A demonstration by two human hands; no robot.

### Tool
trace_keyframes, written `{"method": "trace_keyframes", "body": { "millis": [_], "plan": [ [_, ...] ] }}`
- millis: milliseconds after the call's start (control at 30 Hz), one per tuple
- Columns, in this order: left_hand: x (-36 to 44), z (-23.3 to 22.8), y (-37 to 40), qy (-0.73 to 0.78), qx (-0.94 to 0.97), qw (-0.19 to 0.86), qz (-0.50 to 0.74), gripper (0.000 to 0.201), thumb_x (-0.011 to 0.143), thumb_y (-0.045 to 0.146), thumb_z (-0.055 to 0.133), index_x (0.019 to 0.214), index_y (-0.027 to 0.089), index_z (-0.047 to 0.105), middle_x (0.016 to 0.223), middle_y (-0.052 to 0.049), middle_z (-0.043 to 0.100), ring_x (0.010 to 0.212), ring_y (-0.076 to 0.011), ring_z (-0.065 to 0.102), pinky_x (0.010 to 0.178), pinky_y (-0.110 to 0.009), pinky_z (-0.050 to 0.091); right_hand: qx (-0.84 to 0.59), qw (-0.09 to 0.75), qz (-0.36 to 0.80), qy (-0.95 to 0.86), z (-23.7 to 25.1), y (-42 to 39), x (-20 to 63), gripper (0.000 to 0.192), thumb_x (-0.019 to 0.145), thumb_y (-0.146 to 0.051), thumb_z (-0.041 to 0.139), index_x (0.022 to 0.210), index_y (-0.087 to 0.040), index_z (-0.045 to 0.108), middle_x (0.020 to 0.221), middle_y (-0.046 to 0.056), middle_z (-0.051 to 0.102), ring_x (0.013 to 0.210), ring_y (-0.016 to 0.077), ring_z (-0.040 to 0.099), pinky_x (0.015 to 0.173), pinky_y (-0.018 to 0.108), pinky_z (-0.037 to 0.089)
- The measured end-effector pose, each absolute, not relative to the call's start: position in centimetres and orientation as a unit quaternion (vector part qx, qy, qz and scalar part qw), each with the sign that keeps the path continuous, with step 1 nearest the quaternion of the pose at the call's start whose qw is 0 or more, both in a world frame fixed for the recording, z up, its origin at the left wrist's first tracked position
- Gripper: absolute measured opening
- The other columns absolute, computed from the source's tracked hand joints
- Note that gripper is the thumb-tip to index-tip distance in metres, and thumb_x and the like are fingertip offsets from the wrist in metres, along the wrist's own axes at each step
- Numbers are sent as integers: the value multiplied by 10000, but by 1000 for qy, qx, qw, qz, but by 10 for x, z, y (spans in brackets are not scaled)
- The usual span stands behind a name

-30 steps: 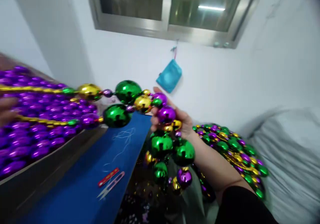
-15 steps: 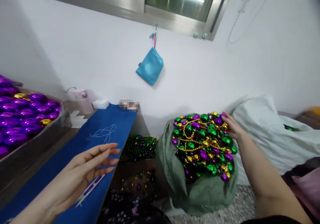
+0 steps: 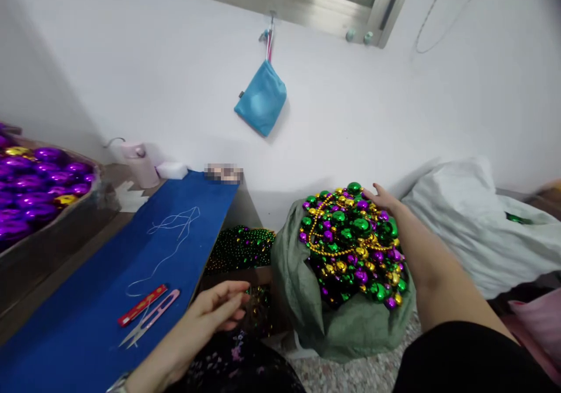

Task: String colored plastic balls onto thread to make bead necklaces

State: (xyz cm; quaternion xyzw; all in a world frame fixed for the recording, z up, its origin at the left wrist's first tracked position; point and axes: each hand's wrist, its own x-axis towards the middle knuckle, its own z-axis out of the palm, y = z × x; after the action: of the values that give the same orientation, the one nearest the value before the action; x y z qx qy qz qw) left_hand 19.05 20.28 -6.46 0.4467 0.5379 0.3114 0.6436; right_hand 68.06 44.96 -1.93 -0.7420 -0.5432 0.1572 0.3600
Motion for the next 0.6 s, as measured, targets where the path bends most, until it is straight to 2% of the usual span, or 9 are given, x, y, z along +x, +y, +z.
{"method": "trace_keyframes", "body": {
  "millis": [133,200,367,467,533,600],
  "plan": [
    [246,-96,221,504,552,624,228,523,805,491,520,1228,184,528,1017,-80,649,842,-195,606,708,-284,471,-775,329,203,-500,-17,435,734,302,913,-310,536,1178,-165,524,1162,74,558,961,192,591,807,391,506],
    [271,-108,233,474,622,591,199,560,831,502,467,1302,199,472,1003,-79,658,851,-210,607,740,-306,466,-798,316,215,-466,-24,407,766,313,912,-314,537,1184,-159,518,1155,74,560,955,193,594,799,391,509],
    [321,-130,259,417,733,517,150,540,868,490,405,1373,302,382,1242,-44,594,1140,-255,534,955,-339,367,-851,244,290,-364,-77,308,810,281,911,-301,541,1149,-151,537,1119,68,576,921,181,603,774,371,518],
    [344,-141,265,412,756,491,130,459,859,482,417,1249,274,540,1185,-56,631,1097,-266,565,916,-336,391,-843,216,362,-334,-120,269,805,277,911,-303,543,1143,-151,540,1106,66,581,906,176,607,762,363,522],
    [355,-147,263,426,763,466,140,358,819,434,493,1043,205,652,1020,-82,688,956,-263,618,844,-326,421,-824,222,400,-333,-146,259,793,294,912,-310,539,1161,-154,530,1115,68,577,910,179,606,765,368,521],
    [359,-148,258,450,748,460,163,246,766,357,561,878,162,659,824,-72,685,776,-230,621,739,-308,438,-798,243,429,-347,-167,257,779,296,912,-308,539,1167,-156,527,1121,69,574,914,180,605,768,369,521]
  ]
}}
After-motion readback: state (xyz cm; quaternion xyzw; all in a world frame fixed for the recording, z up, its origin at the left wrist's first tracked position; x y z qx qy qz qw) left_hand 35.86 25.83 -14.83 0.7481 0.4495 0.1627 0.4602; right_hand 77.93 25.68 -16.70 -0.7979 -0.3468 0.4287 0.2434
